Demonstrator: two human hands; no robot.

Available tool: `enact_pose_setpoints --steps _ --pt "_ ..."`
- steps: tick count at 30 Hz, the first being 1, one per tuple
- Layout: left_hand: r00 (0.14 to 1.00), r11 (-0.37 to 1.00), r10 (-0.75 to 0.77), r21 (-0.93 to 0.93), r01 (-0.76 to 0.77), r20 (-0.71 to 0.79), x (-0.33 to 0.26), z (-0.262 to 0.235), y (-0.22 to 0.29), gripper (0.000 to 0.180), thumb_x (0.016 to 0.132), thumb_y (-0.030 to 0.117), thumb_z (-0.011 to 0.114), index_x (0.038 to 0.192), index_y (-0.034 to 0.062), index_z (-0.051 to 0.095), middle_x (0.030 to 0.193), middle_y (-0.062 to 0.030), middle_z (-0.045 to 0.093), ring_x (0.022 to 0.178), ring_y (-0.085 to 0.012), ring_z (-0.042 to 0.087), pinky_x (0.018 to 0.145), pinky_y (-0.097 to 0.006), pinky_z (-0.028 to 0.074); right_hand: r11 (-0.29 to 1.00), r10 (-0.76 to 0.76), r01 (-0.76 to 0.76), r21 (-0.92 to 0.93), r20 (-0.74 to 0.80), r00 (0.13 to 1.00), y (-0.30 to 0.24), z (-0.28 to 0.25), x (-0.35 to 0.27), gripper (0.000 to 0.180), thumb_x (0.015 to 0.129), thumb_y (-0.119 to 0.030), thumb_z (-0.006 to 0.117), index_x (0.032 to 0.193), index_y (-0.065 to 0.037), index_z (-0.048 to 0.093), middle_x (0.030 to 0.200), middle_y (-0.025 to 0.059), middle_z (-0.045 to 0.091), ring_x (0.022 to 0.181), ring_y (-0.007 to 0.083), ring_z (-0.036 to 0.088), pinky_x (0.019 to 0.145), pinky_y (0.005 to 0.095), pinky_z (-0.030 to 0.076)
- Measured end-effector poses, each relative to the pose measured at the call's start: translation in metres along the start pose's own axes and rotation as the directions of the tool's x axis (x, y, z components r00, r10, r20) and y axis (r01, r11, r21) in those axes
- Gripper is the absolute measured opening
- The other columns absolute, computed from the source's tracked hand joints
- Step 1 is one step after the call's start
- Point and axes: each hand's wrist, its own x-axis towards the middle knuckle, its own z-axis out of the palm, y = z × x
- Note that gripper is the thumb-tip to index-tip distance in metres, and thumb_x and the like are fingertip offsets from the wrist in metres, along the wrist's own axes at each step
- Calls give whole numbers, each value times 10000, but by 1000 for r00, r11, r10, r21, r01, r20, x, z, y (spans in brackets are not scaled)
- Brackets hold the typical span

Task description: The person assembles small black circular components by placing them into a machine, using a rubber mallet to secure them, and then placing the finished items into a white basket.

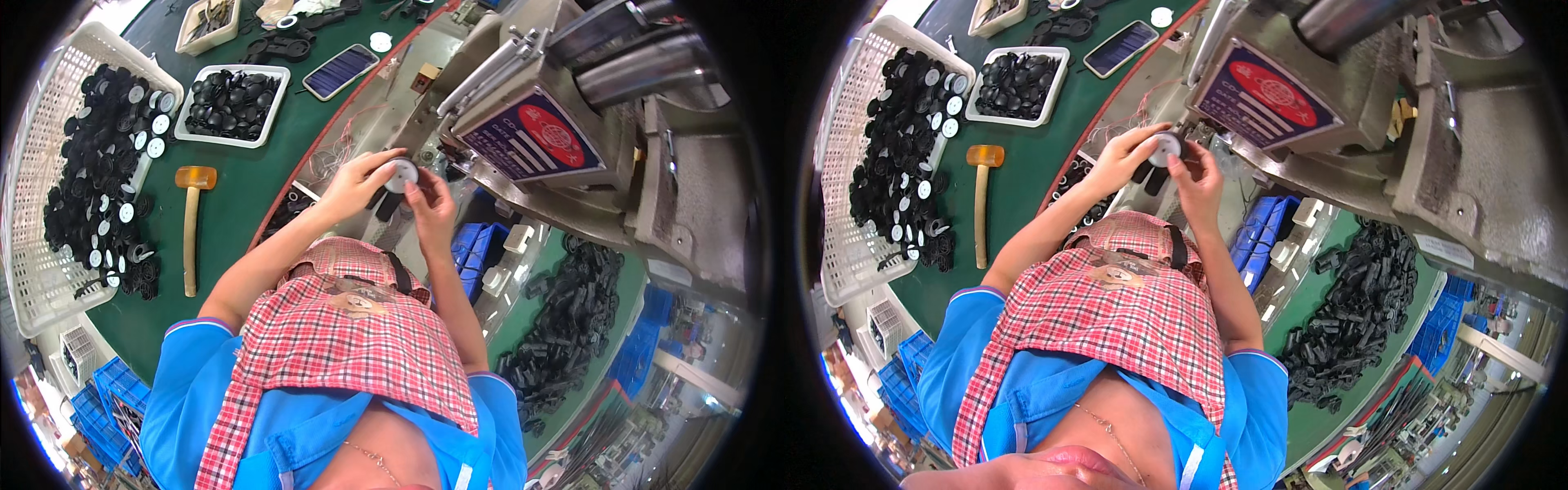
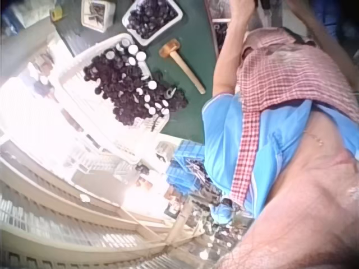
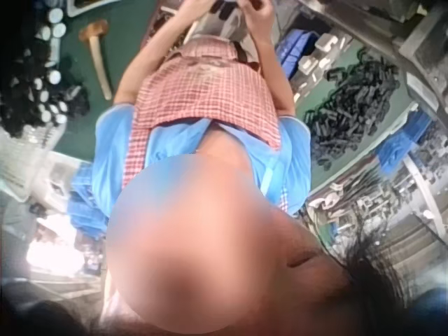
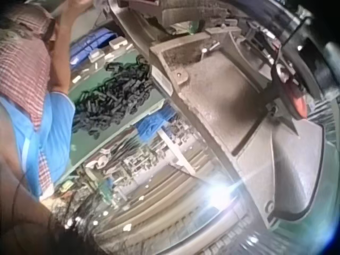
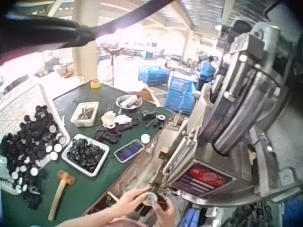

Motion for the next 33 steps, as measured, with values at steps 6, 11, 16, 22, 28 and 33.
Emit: enact_pose_setpoints --steps 6,11,16,22,28,33 --pt "999 997 -38 65 40 -32 53 46 -12 376 968 335 573 1228 71 637 989 -182 670 866 -286 658 790 -349 504 994 106 -106 4 -133 985 -5 -38 28 382 933 -261 657 1169 33 602 1079 75 642 890 131 637 769 294 569" --pt "988 992 -124 -52 119 -98 48 54 -45 394 991 390 524 1196 79 653 917 -142 690 717 -209 660 676 -342 516 973 213 -197 119 -139 967 28 -46 32 448 922 -277 671 1234 28 567 1050 71 646 874 139 646 748 321 586" --pt "898 914 -406 83 397 171 17 33 -49 427 988 415 521 960 12 661 755 -69 677 627 -178 643 583 -319 505 980 167 -141 144 -192 967 36 -44 28 508 916 -311 687 1289 2 540 1030 57 641 839 126 644 725 310 587" --pt "915 907 -394 195 373 84 21 33 -51 536 933 493 560 750 0 665 604 -113 636 576 -204 643 595 -370 497 961 248 -205 187 -248 936 71 -47 -12 498 966 -422 579 1238 -7 539 1052 105 593 900 226 638 772 366 557" --pt "887 892 -449 104 439 106 25 29 -43 492 929 466 572 748 18 667 573 -72 621 527 -168 614 552 -337 479 931 365 -350 104 -226 903 94 -56 -29 506 954 -426 590 1222 1 547 1061 97 590 908 224 637 761 352 548" --pt "903 910 -415 30 414 112 24 30 -45 365 937 358 632 978 -4 627 651 -39 600 476 -100 524 437 -266 406 921 386 -389 27 -203 900 105 -50 -19 368 962 -323 583 1149 -5 586 995 78 630 824 183 646 696 314 549"
